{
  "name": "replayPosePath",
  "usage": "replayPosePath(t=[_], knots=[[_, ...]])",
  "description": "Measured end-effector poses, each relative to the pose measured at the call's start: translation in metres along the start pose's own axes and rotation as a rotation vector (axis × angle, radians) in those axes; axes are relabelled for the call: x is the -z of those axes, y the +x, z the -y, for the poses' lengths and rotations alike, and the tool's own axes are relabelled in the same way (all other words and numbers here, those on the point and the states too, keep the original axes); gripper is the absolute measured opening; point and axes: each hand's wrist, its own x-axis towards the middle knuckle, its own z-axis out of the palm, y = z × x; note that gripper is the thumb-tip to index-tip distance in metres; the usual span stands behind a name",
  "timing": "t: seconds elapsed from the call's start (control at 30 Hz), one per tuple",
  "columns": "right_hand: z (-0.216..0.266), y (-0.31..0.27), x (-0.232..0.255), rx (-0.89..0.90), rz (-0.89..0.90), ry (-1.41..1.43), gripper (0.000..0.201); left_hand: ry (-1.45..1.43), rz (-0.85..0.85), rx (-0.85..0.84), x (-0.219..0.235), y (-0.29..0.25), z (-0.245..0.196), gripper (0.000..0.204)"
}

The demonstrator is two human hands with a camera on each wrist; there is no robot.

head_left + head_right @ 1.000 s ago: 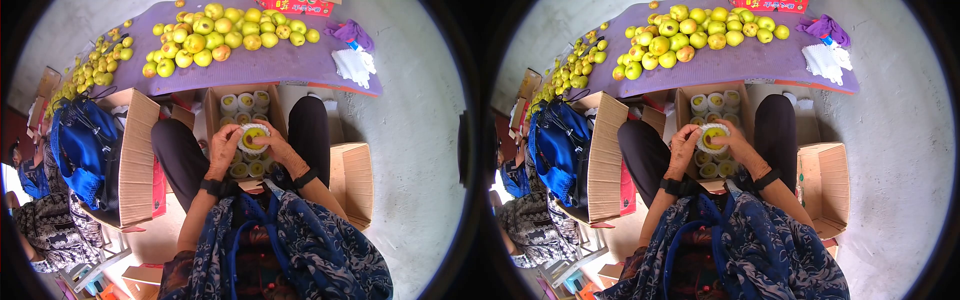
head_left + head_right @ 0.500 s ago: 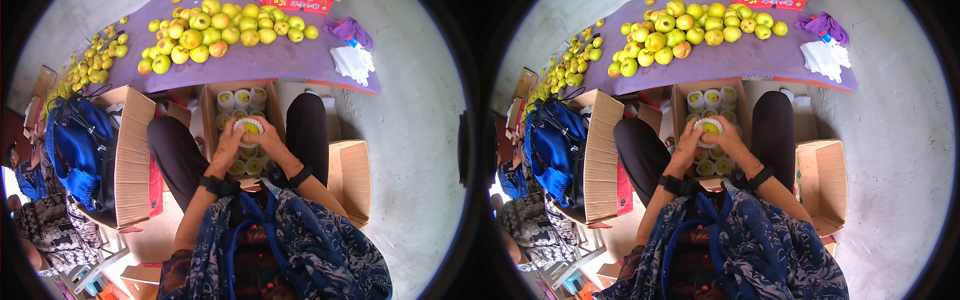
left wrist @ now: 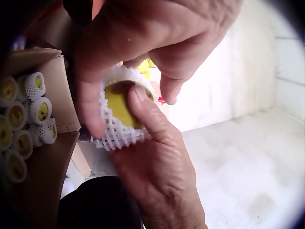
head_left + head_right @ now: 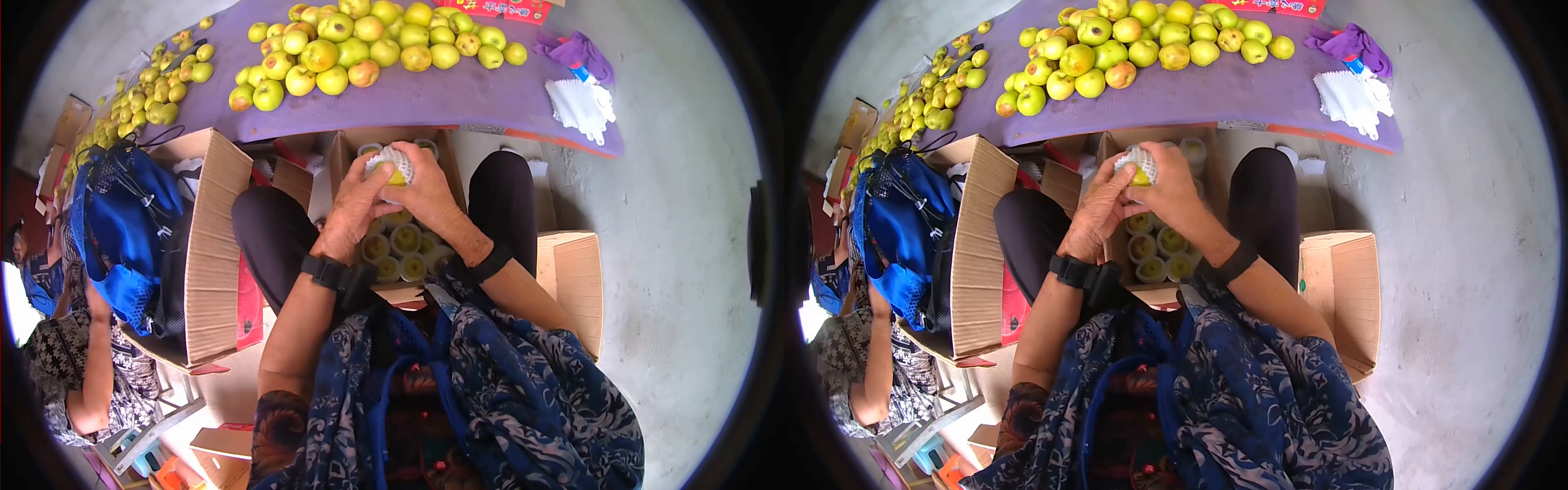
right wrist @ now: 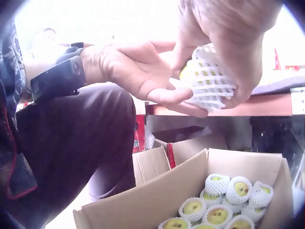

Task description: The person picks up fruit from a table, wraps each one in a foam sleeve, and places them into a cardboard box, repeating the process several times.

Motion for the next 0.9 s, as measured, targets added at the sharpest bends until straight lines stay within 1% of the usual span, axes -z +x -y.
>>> replayPosePath(t=[0.03, 0.07, 0.1, 0.13, 0.17, 0.2, 0.27, 0.3, 0.33, 0.37, 0.4, 0.43, 0.5, 0.53, 0.67, 0.77, 0.83, 0.9], knots=[[0.001, -0.001, -0.004, 0.033, -0.009, -0.068, 0.067, -0.04, -0.044, 0.005, 0.0, 0.0, 0.002, 0.057], [0.002, -0.002, -0.007, 0.066, -0.016, -0.136, 0.068, -0.042, -0.048, 0.002, 0.001, 0.0, 0.007, 0.057], [0.003, -0.004, -0.008, 0.07, -0.011, -0.134, 0.068, -0.013, -0.088, -0.011, 0.003, -0.001, 0.012, 0.056], [0.002, -0.006, -0.008, 0.04, 0.046, -0.133, 0.07, 0.016, -0.13, -0.023, 0.005, -0.003, 0.016, 0.055], [0.001, -0.008, -0.006, 0.008, 0.103, -0.132, 0.073, 0.014, -0.134, -0.024, 0.007, -0.007, 0.017, 0.055], [-0.002, -0.009, -0.003, 0.009, 0.107, -0.132, 0.073, -0.026, -0.117, -0.019, 0.01, -0.011, 0.017, 0.052], [-0.007, -0.008, 0.006, -0.232, 0.157, 0.322, 0.073, -0.066, -0.098, -0.02, 0.014, -0.019, 0.014, 0.05], [-0.007, -0.007, 0.012, -0.229, 0.159, 0.32, 0.073, -0.106, -0.048, -0.05, 0.016, -0.023, 0.012, 0.051], [-0.006, -0.007, 0.02, -0.399, 0.141, 0.577, 0.072, -0.145, 0.004, -0.078, 0.017, -0.028, 0.011, 0.051], [-0.004, -0.007, 0.024, -0.568, 0.116, 0.833, 0.072, -0.143, 0.009, -0.077, 0.016, -0.031, 0.009, 0.051], [-0.012, -0.009, 0.023, -0.578, 0.18, 0.738, 0.069, -0.129, 0.062, -0.097, 0.015, -0.033, 0.007, 0.052], [-0.014, -0.011, 0.023, -0.575, 0.169, 0.737, 0.069, -0.114, 0.115, -0.117, 0.013, -0.035, 0.005, 0.053], [-0.016, -0.016, 0.024, -0.614, 0.511, 0.932, 0.065, -0.061, 0.135, -0.095, 0.01, -0.038, 0.003, 0.053], [-0.018, -0.018, 0.022, -0.612, 0.568, 0.984, 0.06, -0.009, 0.143, -0.076, 0.01, -0.039, 0.003, 0.053], [-0.018, -0.024, 0.019, -0.586, 0.551, 0.954, 0.058, 0.028, 0.142, -0.065, 0.01, -0.04, 0.01, 0.052], [-0.026, -0.025, 0.017, -0.58, 0.53, 0.907, 0.055, 0.071, 0.098, -0.023, 0.012, -0.038, 0.013, 0.053], [-0.033, -0.026, 0.017, -0.657, 0.535, 1.089, 0.057, 0.035, 0.101, -0.01, 0.013, -0.036, 0.015, 0.053], [-0.025, -0.027, 0.022, -0.649, 0.537, 1.116, 0.058, 0.045, 0.097, 0.012, 0.016, -0.037, 0.015, 0.053]])
